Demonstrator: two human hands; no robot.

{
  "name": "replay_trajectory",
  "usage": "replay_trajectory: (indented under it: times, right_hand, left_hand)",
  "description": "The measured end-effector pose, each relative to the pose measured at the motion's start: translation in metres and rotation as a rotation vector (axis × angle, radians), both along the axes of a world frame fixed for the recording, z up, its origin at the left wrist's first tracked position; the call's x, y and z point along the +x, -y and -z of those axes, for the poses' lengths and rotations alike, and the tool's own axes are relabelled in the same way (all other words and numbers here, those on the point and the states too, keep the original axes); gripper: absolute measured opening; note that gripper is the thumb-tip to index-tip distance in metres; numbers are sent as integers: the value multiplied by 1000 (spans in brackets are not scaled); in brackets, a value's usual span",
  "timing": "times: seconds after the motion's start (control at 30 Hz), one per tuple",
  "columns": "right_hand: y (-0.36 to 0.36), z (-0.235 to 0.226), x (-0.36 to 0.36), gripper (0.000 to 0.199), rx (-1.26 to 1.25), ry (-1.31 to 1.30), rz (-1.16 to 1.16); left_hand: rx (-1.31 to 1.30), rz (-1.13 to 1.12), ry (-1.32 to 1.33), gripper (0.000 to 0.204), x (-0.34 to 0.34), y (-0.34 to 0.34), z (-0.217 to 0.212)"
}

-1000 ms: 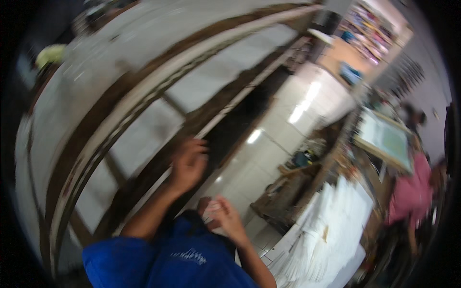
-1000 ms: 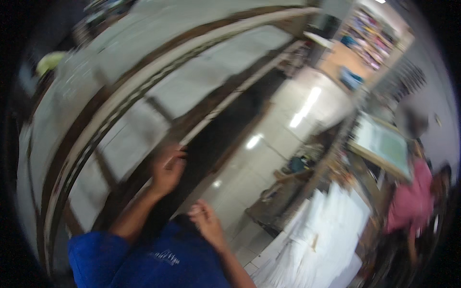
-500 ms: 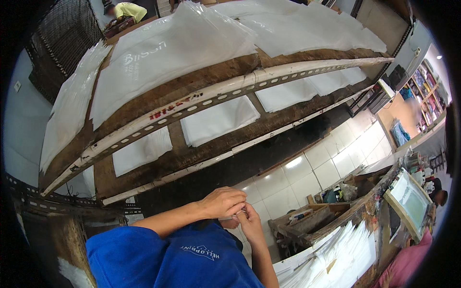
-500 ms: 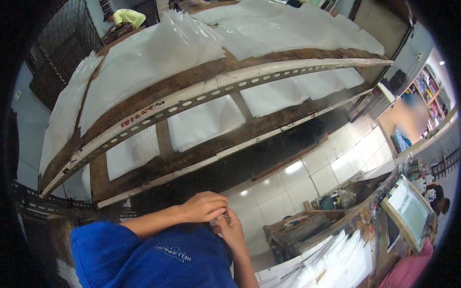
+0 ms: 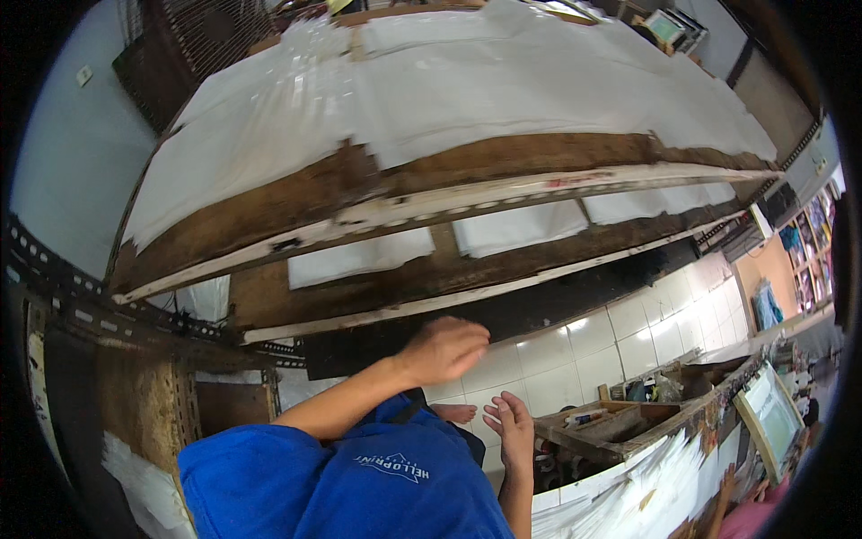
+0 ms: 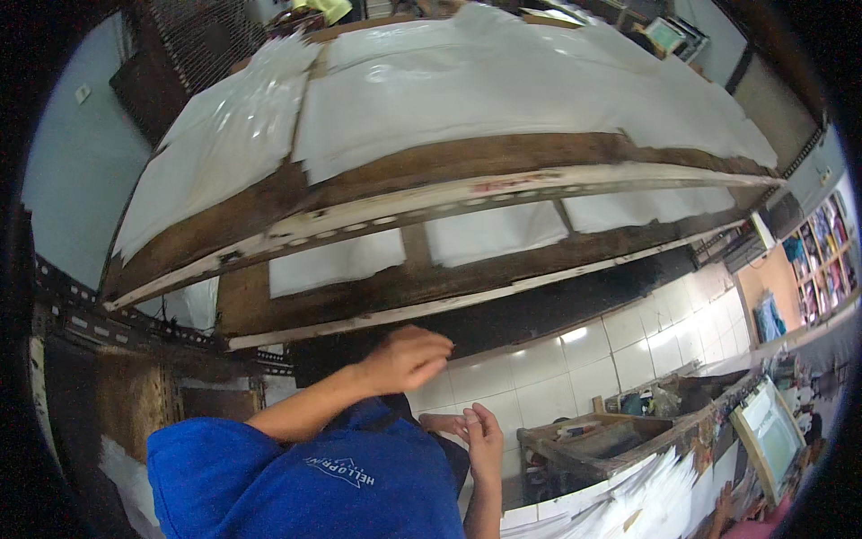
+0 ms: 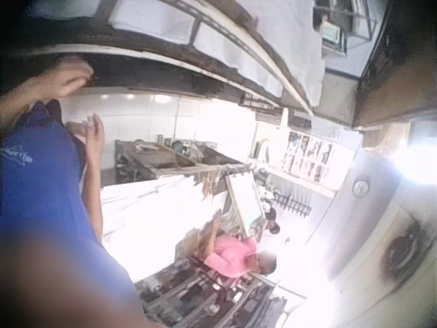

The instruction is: The person repeatedly picks up thin white plastic sheets from a table and places them onto a multi-tiered metal rack. The person handles the sheets one at a time, stacking them in neat piles on the rack shelves.

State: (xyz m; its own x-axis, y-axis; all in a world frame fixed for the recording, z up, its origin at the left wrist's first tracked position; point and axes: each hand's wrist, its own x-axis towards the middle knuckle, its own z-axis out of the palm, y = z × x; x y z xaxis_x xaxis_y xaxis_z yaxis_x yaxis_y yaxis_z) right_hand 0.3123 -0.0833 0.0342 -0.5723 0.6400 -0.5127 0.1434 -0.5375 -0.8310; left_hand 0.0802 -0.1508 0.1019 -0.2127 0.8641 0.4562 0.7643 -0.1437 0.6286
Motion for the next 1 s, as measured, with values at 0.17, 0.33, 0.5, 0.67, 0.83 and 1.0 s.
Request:
replay_trajectory:
  times: [0.17,0.33,0.5,0.67,0.83,1.0]
  right_hand:
    - [58,22,-19,40,-6,39,-189]
    - [109,15,-39,39,-28,59,-331]
    - [123,25,-32,39,-13,69,-300]
    - [116,26,-13,40,9,130,-253]
    - [111,34,-4,36,1,160,-195]
    - [111,33,-17,38,32,160,-271]
  left_hand:
    - [158,-527,28,13,-65,80,6]
    - [258,-970,67,19,-152,158,22]
    - [-266,-1451,394,36,-210,208,20]
    - [-172,-1724,139,48,-248,259,61]
    - [-577,-1750,408,62,-253,285,64]
    - [-651,-1581,420,67,-244,311,78]
